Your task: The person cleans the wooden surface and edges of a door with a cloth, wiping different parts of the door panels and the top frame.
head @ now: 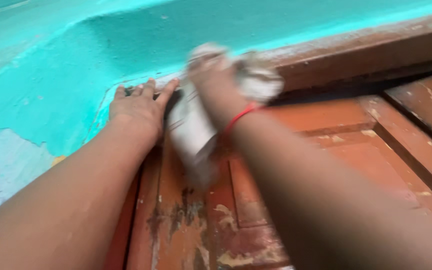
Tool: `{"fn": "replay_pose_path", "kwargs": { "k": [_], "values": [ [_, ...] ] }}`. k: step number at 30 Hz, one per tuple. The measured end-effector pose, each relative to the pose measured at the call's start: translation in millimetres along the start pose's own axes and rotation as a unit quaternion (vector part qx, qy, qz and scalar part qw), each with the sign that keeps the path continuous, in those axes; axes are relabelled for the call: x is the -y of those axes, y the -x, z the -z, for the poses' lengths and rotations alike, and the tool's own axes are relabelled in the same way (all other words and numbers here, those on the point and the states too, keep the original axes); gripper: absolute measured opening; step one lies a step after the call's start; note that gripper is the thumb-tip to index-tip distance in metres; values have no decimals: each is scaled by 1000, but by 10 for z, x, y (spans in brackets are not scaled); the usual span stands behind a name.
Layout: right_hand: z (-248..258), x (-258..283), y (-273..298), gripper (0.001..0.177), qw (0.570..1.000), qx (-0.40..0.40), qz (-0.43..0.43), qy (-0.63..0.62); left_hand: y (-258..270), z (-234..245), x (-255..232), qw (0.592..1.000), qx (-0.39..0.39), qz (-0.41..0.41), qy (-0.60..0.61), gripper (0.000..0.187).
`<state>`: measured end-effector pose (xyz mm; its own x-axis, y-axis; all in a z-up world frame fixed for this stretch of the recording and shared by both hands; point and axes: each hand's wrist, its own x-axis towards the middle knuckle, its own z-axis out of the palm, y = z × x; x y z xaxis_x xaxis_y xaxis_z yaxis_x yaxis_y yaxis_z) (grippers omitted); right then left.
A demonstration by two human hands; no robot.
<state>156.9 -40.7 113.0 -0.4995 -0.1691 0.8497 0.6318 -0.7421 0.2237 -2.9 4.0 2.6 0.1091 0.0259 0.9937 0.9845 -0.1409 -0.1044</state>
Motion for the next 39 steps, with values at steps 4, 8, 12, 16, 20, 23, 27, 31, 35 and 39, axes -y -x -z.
{"fn": "replay_pose_path", "kwargs": {
  "k": [4, 8, 12, 16, 20, 23, 27, 31, 35, 39],
  "values": [
    [718, 337, 289, 95, 980, 100, 37, -168, 27, -87, 93, 997, -41, -24, -61, 91],
    [919, -191, 628, 105, 990, 75, 59, -109, 162, -111, 86, 999, -45, -18, -1, 89],
    [684, -874, 927, 76, 995, 16, -57, -80, 199, -148, 132, 994, -94, -28, -49, 97],
    [376, -1085, 1019, 61, 982, -69, -178, 8, 222, -191, 188, 991, -122, -53, -2, 104],
    [78, -921, 581, 63, 963, 10, -263, -63, 185, -239, 236, 975, -166, 21, 143, 117],
    [-148, -650, 43, 80, 983, 74, -168, -7, 182, -272, 253, 962, -135, 82, 222, 125],
    [-193, -81, -173, 77, 989, 78, -108, -71, 166, -290, 265, 956, -114, 91, 254, 126],
    [65, 573, -213, 74, 986, 56, -37, -152, -89, -478, 338, 957, -72, 128, 251, 98],
    [264, 770, -139, 72, 978, 20, 22, -206, -512, -973, 329, 956, -144, 125, 224, 75],
    [403, 916, -49, 69, 965, -1, 66, -253, -744, -1264, 462, 914, -381, 135, 29, 76]
  ]
}}
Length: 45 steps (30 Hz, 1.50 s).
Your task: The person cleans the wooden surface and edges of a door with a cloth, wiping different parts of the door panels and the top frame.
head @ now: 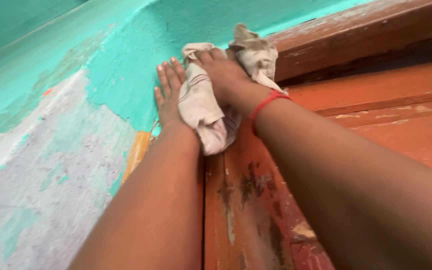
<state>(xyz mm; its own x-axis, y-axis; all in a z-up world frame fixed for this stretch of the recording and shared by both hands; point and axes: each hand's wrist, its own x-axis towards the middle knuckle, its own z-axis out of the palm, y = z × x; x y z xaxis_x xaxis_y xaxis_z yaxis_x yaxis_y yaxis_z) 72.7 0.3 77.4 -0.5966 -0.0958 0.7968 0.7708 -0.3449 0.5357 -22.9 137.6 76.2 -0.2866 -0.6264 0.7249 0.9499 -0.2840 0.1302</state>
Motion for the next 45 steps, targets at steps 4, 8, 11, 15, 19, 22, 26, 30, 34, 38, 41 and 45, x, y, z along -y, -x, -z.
{"fn": "replay_pose_path", "kwargs": {
  "k": [4, 8, 11, 15, 19, 22, 26, 30, 34, 38, 41, 45],
  "values": [
    [102, -89, 272, 69, 998, -37, 48, -17, -74, 283, -17, 991, 103, 1, 88, 82],
    [254, -389, 494, 63, 988, -102, 78, 88, -37, 974, -142, 955, 286, 18, 76, 102],
    [427, -619, 652, 57, 994, -71, 58, 66, -41, 1354, -186, 951, 305, 11, 48, 112],
    [717, -1056, 812, 76, 990, -25, 24, 139, -41, 1440, -171, 951, 303, 11, 55, 109],
    [969, -1827, 1054, 79, 981, -27, 35, 189, -39, 1371, -174, 954, 296, 5, 47, 113],
    [1252, -2486, 1290, 79, 972, -47, 60, 222, -39, 1330, -164, 956, 289, 7, 41, 114],
    [1341, -2909, 1377, 79, 973, -17, -12, 230, 7, 1308, -173, 961, 275, -6, 21, 112],
    [1213, -2755, 1197, 79, 973, 2, -72, 217, 21, 1335, -213, 976, 208, -67, -6, 113],
    [1047, -2224, 895, 80, 976, 24, -105, 189, 49, 1351, -277, 965, 129, -201, -107, 95],
    [647, -1220, 668, 80, 985, 67, -102, 123, 73, 1358, -270, 949, 156, -246, -124, 88],
    [580, -766, 499, 80, 988, 84, -91, 98, 115, 1341, -270, 954, 105, -260, -105, 84],
    [529, -438, 398, 81, 988, 107, -83, 70, 136, 1269, -243, 956, 130, -242, -101, 84]
  ]
}}
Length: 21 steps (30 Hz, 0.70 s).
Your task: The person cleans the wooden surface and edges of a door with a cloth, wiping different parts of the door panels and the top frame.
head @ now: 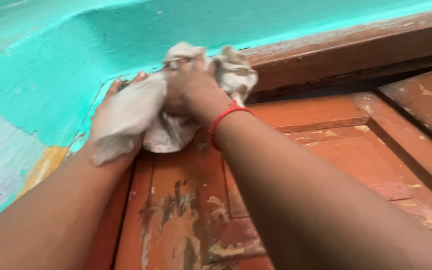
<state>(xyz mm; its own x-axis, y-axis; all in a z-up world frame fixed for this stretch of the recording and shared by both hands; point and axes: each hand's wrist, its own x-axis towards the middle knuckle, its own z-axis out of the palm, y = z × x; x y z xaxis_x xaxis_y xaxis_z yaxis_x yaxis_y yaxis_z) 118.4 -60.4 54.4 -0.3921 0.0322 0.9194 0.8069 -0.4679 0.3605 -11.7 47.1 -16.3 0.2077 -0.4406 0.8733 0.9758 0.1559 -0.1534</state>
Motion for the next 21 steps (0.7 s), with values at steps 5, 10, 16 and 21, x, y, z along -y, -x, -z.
{"fn": "replay_pose_path", "kwargs": {
  "k": [5, 10, 16, 21],
  "values": [
    [122, 29, 113, 86, 999, 10, 45, -8, 19, -131, 86, 1000, 15, 15, 8, 84],
    [237, -327, 410, 103, 992, -48, 77, 92, -75, -206, 52, 999, -2, 28, 27, 85],
    [311, -1422, 626, 73, 985, -116, 82, 94, -7, 19, 105, 978, 41, 143, 146, 91],
    [206, -1903, 532, 85, 989, -84, -19, 120, 36, 145, 64, 965, 44, 169, 193, 90]
  ]
}}
